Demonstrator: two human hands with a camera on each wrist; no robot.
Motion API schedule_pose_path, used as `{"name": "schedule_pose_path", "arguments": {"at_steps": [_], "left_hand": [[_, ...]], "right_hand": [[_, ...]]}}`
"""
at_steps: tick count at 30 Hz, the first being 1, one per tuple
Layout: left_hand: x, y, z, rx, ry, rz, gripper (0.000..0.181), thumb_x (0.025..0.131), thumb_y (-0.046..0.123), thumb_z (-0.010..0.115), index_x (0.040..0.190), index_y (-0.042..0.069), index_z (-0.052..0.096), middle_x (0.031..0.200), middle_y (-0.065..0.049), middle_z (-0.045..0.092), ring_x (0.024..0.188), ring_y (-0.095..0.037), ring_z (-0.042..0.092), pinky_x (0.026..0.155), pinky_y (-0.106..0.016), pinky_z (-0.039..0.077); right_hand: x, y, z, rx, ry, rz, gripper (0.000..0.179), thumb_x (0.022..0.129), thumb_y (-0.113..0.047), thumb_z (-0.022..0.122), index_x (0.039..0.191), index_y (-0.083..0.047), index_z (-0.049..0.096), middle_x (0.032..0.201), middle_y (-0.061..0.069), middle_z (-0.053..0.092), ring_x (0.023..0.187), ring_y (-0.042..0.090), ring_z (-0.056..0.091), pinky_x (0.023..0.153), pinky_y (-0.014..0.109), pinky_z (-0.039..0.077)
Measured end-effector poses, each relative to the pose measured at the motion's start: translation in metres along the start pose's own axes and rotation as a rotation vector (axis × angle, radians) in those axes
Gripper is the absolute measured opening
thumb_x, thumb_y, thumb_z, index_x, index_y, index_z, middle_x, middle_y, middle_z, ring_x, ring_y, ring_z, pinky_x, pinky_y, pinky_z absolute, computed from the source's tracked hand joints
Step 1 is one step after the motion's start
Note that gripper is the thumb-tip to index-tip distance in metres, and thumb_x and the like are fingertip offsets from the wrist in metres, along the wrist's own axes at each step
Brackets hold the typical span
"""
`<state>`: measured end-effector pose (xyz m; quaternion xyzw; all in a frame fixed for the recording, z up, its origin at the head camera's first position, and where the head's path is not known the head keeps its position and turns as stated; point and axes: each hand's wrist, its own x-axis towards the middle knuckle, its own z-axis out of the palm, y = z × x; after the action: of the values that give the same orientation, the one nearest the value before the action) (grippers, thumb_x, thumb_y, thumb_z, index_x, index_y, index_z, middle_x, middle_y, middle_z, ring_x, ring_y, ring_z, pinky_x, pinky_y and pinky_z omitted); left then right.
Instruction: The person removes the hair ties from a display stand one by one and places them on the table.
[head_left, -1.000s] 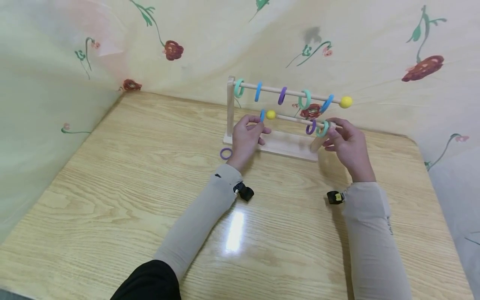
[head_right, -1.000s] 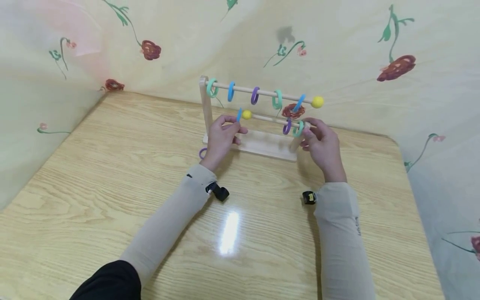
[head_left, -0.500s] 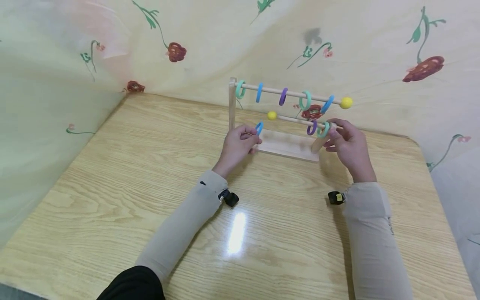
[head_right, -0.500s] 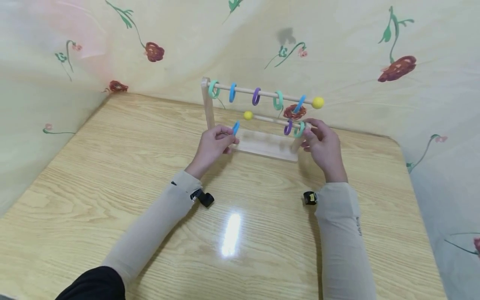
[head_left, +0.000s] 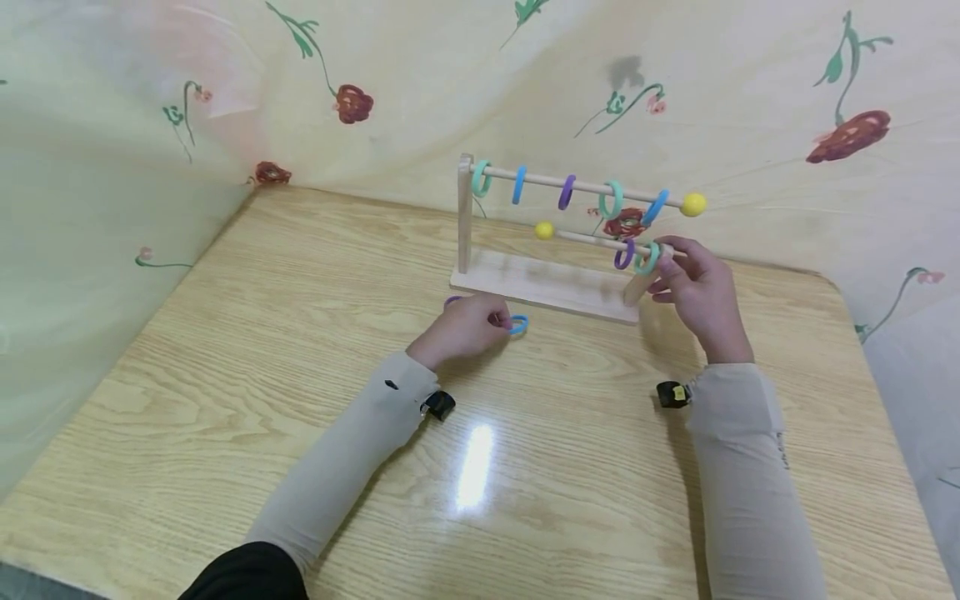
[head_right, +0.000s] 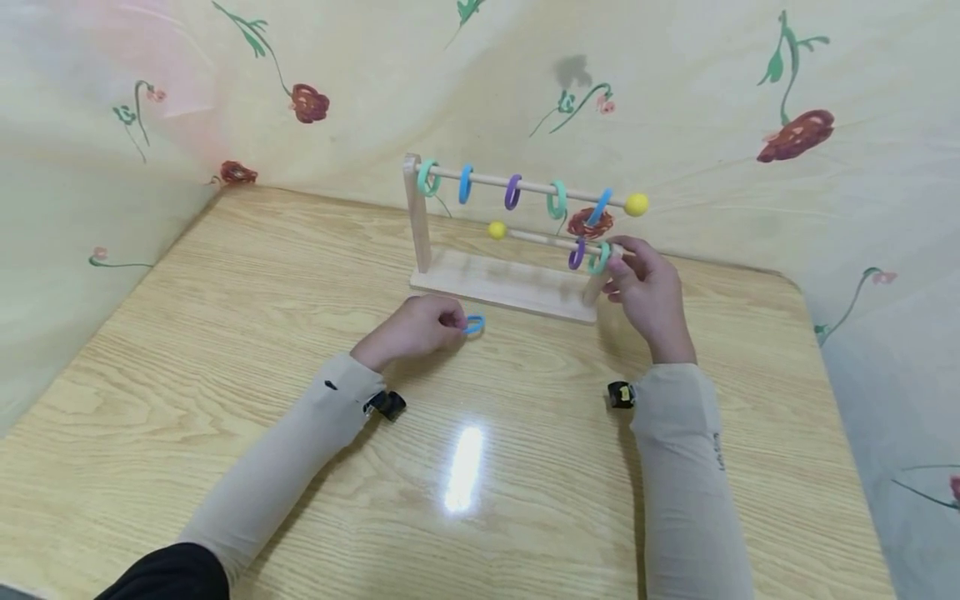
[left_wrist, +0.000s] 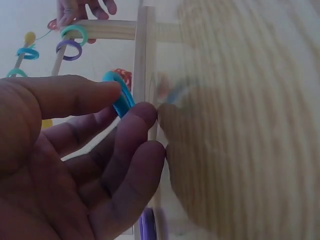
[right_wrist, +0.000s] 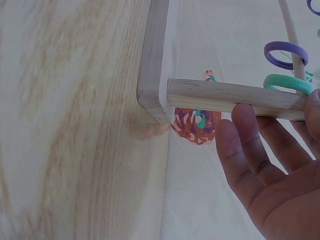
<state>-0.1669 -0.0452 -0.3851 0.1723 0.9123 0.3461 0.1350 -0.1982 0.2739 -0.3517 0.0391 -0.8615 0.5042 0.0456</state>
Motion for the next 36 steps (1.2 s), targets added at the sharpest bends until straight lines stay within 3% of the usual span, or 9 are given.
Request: {"name": "schedule_pose_path", "arguments": {"at_steps": [6,20,28,36], "left_hand": [[-0.004,0.002,0.001,0.046,-0.041,-0.041,0.005,0.096,0.010,0.064,0.093,0.011,0.069,0.097,-0.001,0.067,0.088,-0.017,0.059,0.075,-0.029,0.050],[-0.006,-0.001,-0.003,0.120,-0.065,-0.108,0.009,0.096,0.008,0.058,0.089,0.009,0.065,0.086,-0.002,0.062,0.078,-0.017,0.056,0.066,-0.028,0.047],[-0.005,-0.011,-0.006,0.077,-0.036,-0.143,0.006,0.097,0.009,0.059,0.100,0.010,0.064,0.094,-0.003,0.064,0.083,-0.020,0.057,0.071,-0.030,0.048],[-0.005,-0.018,-0.011,0.012,-0.035,-0.142,0.025,0.095,0.010,0.059,0.120,0.007,0.063,0.089,-0.004,0.056,0.077,-0.019,0.050,0.067,-0.029,0.043]], "right_hand": [[0.000,0.001,-0.001,0.007,-0.010,0.008,0.040,0.107,-0.025,0.050,0.143,-0.008,0.053,0.110,-0.003,0.067,0.079,0.010,0.068,0.071,0.024,0.060],[0.001,0.001,0.000,0.025,-0.003,0.004,0.039,0.106,-0.023,0.051,0.141,-0.006,0.055,0.100,-0.012,0.067,0.077,0.010,0.068,0.070,0.024,0.061],[-0.002,0.002,0.003,0.030,0.001,-0.003,0.040,0.106,-0.023,0.052,0.141,-0.005,0.054,0.101,-0.013,0.067,0.077,0.008,0.068,0.069,0.024,0.060],[-0.002,0.005,0.002,0.017,-0.001,0.008,0.042,0.106,-0.025,0.050,0.144,-0.008,0.053,0.106,-0.010,0.067,0.079,0.008,0.068,0.070,0.023,0.060]]}}
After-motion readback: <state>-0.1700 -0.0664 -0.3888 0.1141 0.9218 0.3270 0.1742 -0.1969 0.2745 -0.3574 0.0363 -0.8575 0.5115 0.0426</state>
